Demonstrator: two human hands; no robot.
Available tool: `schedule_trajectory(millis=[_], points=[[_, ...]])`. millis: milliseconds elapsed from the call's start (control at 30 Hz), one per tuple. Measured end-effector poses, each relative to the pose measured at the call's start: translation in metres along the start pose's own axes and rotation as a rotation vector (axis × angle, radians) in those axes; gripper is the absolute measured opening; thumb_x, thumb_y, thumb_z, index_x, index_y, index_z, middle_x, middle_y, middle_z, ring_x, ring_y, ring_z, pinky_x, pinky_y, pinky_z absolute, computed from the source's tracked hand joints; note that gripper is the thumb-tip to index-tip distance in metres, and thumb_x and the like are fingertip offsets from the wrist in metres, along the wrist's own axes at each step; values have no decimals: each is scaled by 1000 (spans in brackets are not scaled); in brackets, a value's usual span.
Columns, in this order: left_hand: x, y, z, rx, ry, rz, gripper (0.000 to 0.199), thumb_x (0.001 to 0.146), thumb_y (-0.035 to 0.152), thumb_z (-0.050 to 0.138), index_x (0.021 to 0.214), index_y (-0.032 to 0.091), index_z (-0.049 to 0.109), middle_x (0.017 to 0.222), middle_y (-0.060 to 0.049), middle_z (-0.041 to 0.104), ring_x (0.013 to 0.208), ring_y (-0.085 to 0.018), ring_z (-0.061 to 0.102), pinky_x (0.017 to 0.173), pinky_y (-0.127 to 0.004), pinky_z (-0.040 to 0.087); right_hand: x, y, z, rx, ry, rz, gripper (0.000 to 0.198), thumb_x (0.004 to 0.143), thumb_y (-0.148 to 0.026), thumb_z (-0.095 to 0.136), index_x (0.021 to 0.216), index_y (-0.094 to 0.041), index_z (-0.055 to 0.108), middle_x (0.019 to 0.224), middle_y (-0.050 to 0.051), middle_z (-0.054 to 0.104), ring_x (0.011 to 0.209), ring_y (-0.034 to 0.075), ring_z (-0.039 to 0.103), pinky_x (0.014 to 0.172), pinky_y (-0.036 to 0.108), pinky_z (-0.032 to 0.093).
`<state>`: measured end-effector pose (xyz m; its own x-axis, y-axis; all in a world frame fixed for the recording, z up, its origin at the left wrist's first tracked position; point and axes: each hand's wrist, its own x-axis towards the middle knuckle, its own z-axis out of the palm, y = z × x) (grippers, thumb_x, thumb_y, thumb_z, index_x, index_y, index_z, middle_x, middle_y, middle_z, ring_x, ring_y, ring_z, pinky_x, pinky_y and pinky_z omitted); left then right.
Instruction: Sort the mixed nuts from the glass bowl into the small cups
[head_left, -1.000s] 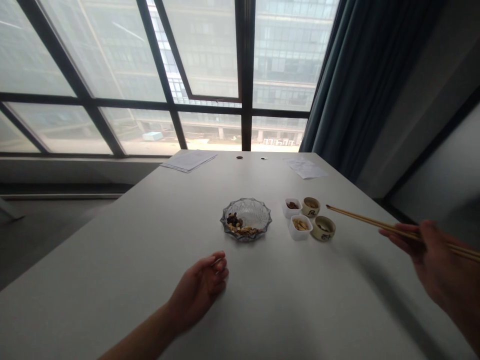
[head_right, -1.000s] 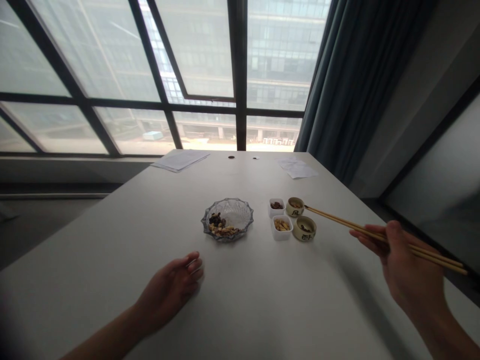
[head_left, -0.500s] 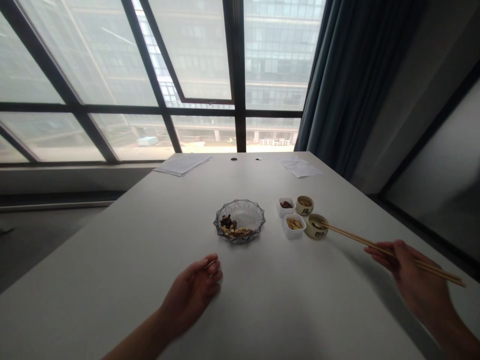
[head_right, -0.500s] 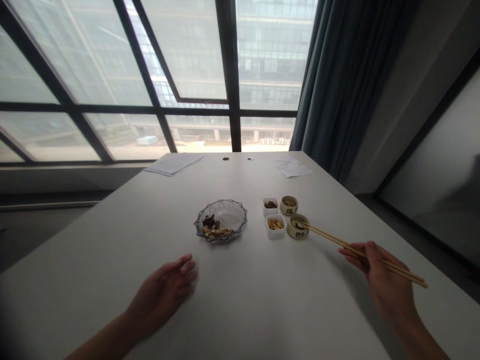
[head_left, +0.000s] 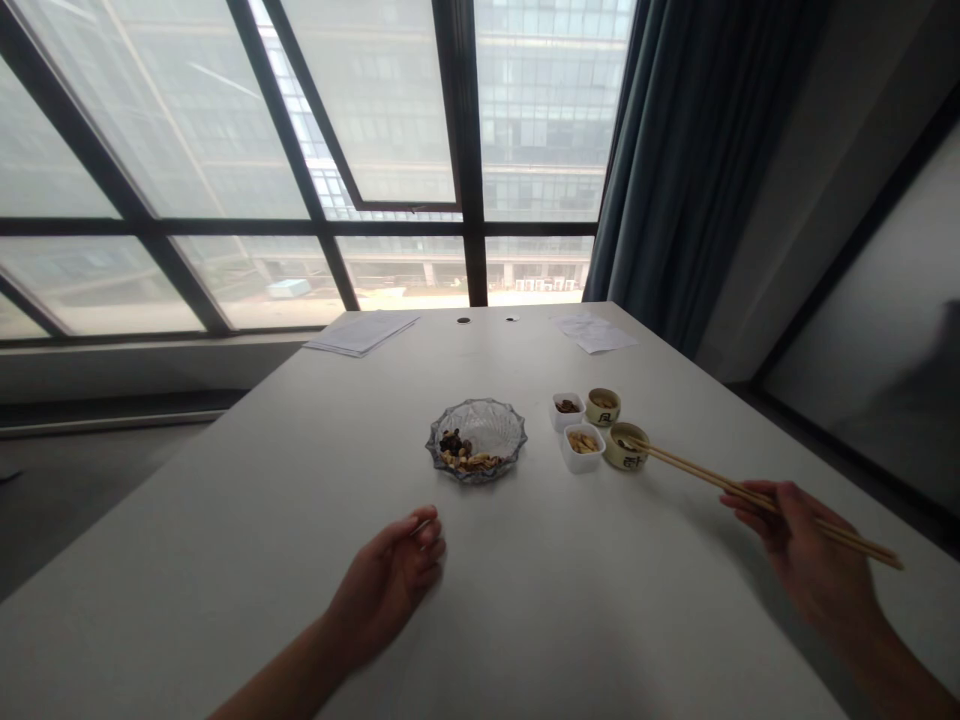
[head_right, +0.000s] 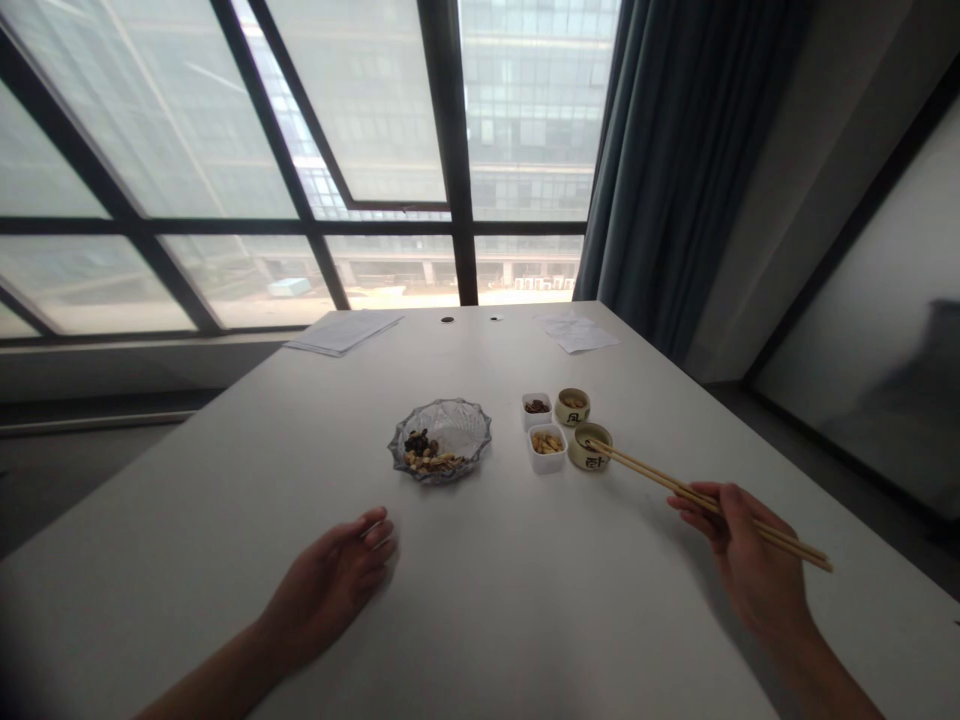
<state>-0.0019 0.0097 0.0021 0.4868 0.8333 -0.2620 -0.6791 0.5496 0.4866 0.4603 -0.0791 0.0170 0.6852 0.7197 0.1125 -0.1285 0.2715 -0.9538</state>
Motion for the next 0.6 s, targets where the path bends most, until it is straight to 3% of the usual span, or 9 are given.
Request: schedule_trajectory(millis=[133,233,400,600], points=[[3,-2,-3,-1,-11,7,18,82,11,79,96,10,68,76,1,52,60,-10,47,51,-19,40,1,-4,6,-13,-35,-52,42,73,-56,86,82,-15,79,76,12,79,71,22,79,68,21,64],[6,-3,-4,-5,-18,5,17,83,12,79,96,10,69,76,0,53,60,-11,47,51,-20,40,-1,-17,27,-44,-129,-125,38,80,-53,81,85,-15,80,78,13,79,70,22,78,66,21,65],[7,-5,-4,-16,-28,7,16,83,12,78,97,10,69,76,0,53,60,-11,48,50,-20,39,-8,-34,96,-88,-392,-155,39,86,-54,75,89,-16,80,80,13,80,70,23,78,66,28,66],[6,-8,-5,-30,-30,-9,17,83,13,78,96,11,68,76,0,53,59,-10,47,50,-19,36,-15,-14,179,-156,-586,-78,50,82,-65,74,81,-15,77,72,12,79,63,24,78,63,32,67]])
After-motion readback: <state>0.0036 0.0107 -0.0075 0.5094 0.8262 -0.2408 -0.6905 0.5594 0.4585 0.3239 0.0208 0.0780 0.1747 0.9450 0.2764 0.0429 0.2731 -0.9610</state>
